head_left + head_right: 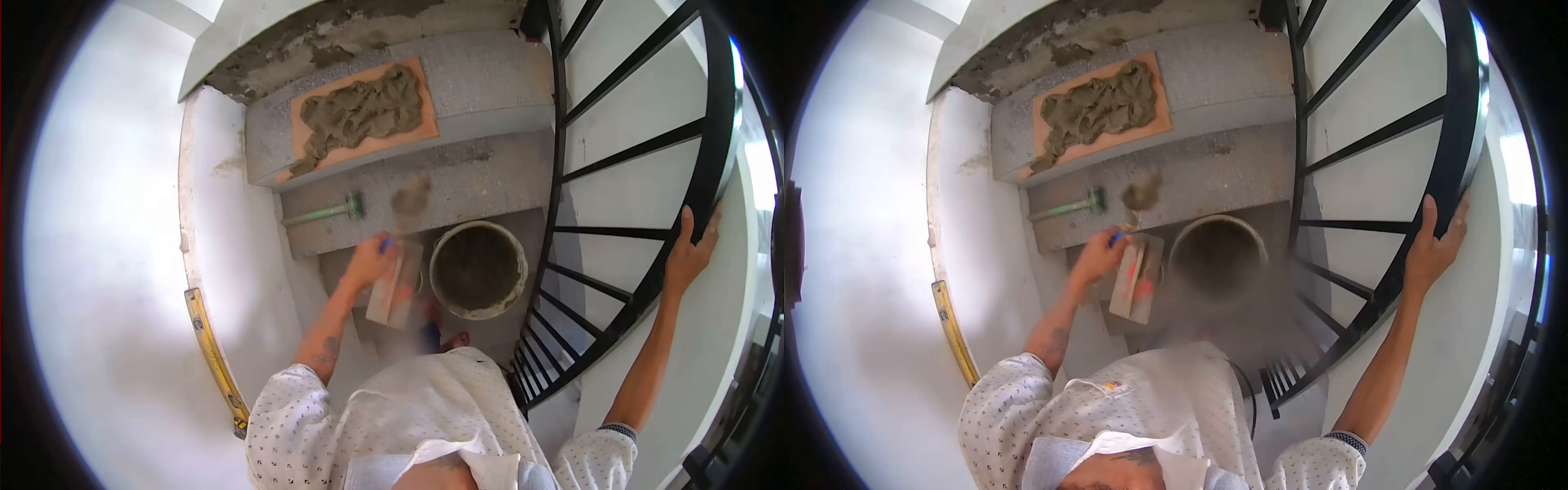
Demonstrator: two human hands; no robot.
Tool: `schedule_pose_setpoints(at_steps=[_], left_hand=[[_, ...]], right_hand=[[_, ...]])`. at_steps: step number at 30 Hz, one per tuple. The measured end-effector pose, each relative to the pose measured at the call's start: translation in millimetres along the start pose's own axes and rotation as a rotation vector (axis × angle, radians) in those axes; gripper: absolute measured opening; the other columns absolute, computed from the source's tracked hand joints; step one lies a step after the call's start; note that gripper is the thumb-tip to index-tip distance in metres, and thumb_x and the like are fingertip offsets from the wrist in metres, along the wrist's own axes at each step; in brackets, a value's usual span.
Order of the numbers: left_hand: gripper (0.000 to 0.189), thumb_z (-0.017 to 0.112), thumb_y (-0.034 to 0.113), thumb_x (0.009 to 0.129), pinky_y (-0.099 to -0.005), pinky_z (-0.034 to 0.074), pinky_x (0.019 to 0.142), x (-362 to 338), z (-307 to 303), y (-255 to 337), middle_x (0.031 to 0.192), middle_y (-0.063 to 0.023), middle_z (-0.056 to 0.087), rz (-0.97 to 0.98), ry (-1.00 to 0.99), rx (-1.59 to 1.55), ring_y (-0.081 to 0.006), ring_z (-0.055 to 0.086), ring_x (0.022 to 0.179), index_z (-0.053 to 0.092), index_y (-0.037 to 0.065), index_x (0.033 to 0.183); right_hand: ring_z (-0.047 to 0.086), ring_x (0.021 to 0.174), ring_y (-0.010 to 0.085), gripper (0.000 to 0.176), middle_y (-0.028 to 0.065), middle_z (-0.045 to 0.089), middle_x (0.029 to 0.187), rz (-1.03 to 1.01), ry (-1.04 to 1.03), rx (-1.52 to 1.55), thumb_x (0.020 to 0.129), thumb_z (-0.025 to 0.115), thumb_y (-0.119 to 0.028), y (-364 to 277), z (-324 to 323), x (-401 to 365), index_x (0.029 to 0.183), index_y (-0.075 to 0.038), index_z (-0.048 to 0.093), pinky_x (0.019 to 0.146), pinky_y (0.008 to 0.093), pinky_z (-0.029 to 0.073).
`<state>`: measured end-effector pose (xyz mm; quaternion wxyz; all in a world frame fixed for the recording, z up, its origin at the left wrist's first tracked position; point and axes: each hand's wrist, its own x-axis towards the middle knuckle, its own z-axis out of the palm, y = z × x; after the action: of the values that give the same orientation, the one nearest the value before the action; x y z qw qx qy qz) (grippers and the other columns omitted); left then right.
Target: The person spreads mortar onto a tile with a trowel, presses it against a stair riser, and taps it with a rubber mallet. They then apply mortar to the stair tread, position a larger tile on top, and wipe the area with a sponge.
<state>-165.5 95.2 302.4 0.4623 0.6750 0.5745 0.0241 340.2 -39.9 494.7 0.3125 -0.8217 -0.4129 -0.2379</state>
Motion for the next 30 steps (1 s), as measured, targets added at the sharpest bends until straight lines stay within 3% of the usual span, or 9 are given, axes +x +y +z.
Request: schedule_pose_setpoints(at_steps=[3,6,10,16,19,22,25,28,30], left_hand=[[0.030,0.062,0.024,0.087,-0.0484,0.047,0.070,20,-50,39,0.082,-0.0265,0.063,0.111,0.306,0.113,-0.0444,0.063,0.083,0.057,-0.002,0.102],[0.027,0.057,0.015,0.086,-0.0514,0.047,0.070,90,-63,33,0.080,-0.0305,0.061,0.291,0.531,0.273,-0.0466,0.062,0.085,0.050,-0.004,0.105],[0.031,0.052,0.009,0.083,-0.0556,0.048,0.078,208,-87,49,0.092,-0.0358,0.061,0.202,0.430,0.487,-0.0514,0.060,0.090,0.044,-0.005,0.110],[0.040,0.062,0.019,0.081,-0.0518,0.050,0.082,192,-148,102,0.102,-0.0299,0.064,0.174,0.370,0.553,-0.0454,0.062,0.099,0.056,-0.011,0.107],[0.037,0.069,0.031,0.078,-0.0438,0.052,0.082,180,-180,127,0.087,-0.0248,0.067,-0.023,0.162,0.751,-0.0382,0.066,0.084,0.066,-0.006,0.084],[0.025,0.065,0.015,0.077,-0.0445,0.054,0.067,169,-179,157,0.086,-0.0266,0.068,-0.034,0.145,0.665,-0.0348,0.070,0.084,0.069,-0.009,0.083],[0.018,0.067,0.008,0.071,-0.0403,0.054,0.059,247,-166,113,0.078,-0.0240,0.068,0.064,-0.067,0.922,-0.0314,0.071,0.077,0.067,-0.008,0.065],[0.015,0.067,0.003,0.066,-0.0377,0.053,0.056,231,-134,131,0.069,-0.0205,0.067,0.243,-0.159,1.338,-0.0284,0.070,0.071,0.064,-0.004,0.053],[0.022,0.063,0.011,0.076,-0.0414,0.051,0.055,212,-148,157,0.069,-0.0217,0.067,0.042,-0.192,1.023,-0.0322,0.068,0.066,0.064,-0.006,0.061]], right_hand=[[0.042,0.132,0.0360,0.061,0.0214,0.046,0.142,-0.005,-0.022,0.047,0.093,0.063,-0.034,4,-2,2,0.142,-0.002,0.044,0.111,0.0397,0.030],[0.043,0.131,0.0360,0.061,0.0218,0.047,0.141,-0.005,-0.024,0.059,0.093,0.064,-0.032,1,-4,4,0.142,-0.003,0.044,0.109,0.0400,0.032],[0.048,0.126,0.0351,0.059,0.0203,0.052,0.135,0.010,-0.030,0.101,0.092,0.065,-0.030,1,-7,3,0.143,-0.007,0.044,0.104,0.0408,0.039],[0.050,0.124,0.0336,0.059,0.0178,0.052,0.136,0.040,-0.037,0.068,0.092,0.066,-0.033,1,-10,1,0.142,-0.008,0.046,0.103,0.0408,0.040],[0.051,0.123,0.0327,0.059,0.0175,0.053,0.135,-0.025,0.030,0.089,0.092,0.066,-0.031,4,-3,2,0.142,-0.008,0.046,0.104,0.0405,0.040],[0.051,0.123,0.0325,0.058,0.0180,0.054,0.134,-0.037,0.015,0.107,0.091,0.067,-0.030,8,-4,2,0.141,-0.007,0.047,0.104,0.0404,0.039],[0.051,0.123,0.0334,0.058,0.0188,0.054,0.133,-0.049,0.029,0.114,0.091,0.067,-0.030,8,-4,3,0.141,-0.006,0.047,0.105,0.0404,0.039],[0.051,0.122,0.0345,0.059,0.0199,0.054,0.133,-0.058,0.025,0.150,0.091,0.066,-0.032,7,-5,4,0.141,-0.006,0.048,0.104,0.0409,0.039],[0.051,0.122,0.0349,0.059,0.0207,0.055,0.131,-0.021,0.026,0.122,0.091,0.066,-0.032,6,-5,6,0.141,-0.007,0.047,0.103,0.0409,0.039]])
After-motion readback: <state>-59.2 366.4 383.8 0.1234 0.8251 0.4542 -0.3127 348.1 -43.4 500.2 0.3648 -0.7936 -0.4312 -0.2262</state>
